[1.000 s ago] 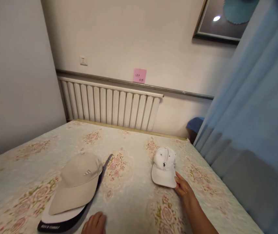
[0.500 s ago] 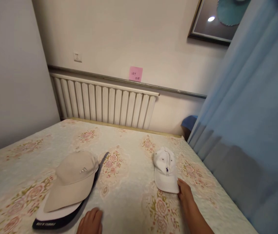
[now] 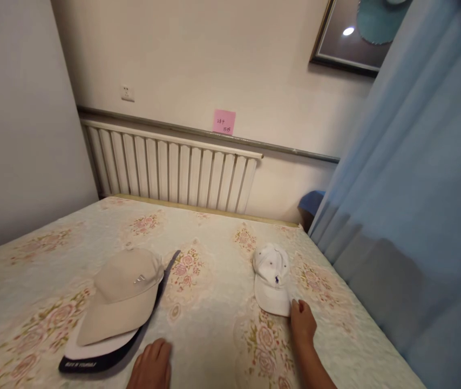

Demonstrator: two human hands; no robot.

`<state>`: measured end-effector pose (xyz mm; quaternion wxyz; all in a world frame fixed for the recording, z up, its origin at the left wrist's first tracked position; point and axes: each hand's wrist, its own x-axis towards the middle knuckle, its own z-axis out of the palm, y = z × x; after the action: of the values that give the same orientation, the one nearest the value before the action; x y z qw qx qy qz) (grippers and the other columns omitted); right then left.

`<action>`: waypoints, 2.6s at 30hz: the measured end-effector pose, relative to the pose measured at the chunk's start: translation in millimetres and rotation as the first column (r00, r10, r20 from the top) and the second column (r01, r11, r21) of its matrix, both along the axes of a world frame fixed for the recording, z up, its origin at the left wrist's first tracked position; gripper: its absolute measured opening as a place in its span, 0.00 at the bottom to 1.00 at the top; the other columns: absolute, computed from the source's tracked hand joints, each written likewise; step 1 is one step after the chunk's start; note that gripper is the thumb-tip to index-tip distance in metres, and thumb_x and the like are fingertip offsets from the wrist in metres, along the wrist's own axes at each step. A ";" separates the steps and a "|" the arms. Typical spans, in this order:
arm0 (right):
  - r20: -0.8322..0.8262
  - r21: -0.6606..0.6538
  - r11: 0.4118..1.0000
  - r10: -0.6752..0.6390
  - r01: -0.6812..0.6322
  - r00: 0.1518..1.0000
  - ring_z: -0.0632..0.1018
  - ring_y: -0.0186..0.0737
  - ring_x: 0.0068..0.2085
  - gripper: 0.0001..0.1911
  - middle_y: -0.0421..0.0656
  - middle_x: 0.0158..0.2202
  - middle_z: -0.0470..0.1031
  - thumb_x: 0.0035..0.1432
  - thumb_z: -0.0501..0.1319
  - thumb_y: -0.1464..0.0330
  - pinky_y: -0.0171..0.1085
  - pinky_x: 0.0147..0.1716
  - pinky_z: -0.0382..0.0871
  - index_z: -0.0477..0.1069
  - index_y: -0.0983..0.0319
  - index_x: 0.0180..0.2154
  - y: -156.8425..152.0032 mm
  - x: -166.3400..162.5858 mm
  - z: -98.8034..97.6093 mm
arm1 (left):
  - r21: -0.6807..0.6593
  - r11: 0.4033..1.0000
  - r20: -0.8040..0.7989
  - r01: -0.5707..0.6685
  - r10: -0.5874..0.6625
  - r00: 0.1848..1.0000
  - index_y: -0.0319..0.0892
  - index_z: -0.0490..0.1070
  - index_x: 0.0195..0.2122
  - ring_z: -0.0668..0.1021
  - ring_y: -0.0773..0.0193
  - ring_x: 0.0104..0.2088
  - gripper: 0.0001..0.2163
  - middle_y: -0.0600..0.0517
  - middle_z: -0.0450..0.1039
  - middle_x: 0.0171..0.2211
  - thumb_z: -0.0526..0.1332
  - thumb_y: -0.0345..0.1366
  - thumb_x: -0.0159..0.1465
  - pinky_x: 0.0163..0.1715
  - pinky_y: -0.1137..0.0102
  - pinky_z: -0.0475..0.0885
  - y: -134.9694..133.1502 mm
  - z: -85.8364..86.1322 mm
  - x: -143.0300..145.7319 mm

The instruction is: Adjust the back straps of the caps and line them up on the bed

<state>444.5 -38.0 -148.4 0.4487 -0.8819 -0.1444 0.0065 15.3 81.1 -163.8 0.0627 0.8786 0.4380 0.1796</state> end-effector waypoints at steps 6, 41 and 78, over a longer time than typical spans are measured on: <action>0.049 0.030 0.997 0.066 -0.068 0.997 0.72 0.54 0.49 0.33 0.57 0.49 0.72 0.50 0.54 0.50 0.45 0.49 0.61 0.67 0.67 0.49 -16.5 -37.5 -12.5 | -0.025 1.000 -0.032 -0.018 0.017 0.999 0.42 0.69 0.41 0.68 0.58 0.44 0.14 0.46 0.68 0.42 0.46 0.27 0.62 0.47 0.60 0.60 -2.6 8.1 2.0; 0.245 -0.041 0.995 0.094 -0.086 0.965 0.72 0.56 0.48 0.32 0.60 0.47 0.72 0.53 0.53 0.51 0.45 0.47 0.61 0.67 0.69 0.48 -19.3 -47.7 -20.9 | 0.040 0.999 -0.040 -0.020 0.022 0.999 0.41 0.67 0.36 0.67 0.60 0.40 0.12 0.49 0.65 0.37 0.46 0.25 0.61 0.44 0.64 0.59 -13.4 27.7 5.8; 0.129 -0.264 0.957 0.159 -0.121 0.979 0.72 0.57 0.49 0.32 0.60 0.50 0.71 0.56 0.48 0.52 0.45 0.47 0.63 0.65 0.70 0.51 -33.9 -58.5 -10.4 | 0.007 0.996 -0.050 -0.090 0.091 0.995 0.42 0.67 0.37 0.65 0.58 0.41 0.11 0.49 0.65 0.39 0.49 0.23 0.58 0.45 0.62 0.58 -20.2 23.8 5.7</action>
<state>386.1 -71.9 -158.8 0.3180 -0.9178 -0.2377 -0.0090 21.0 60.8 -140.0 0.0415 0.8623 0.4784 0.1611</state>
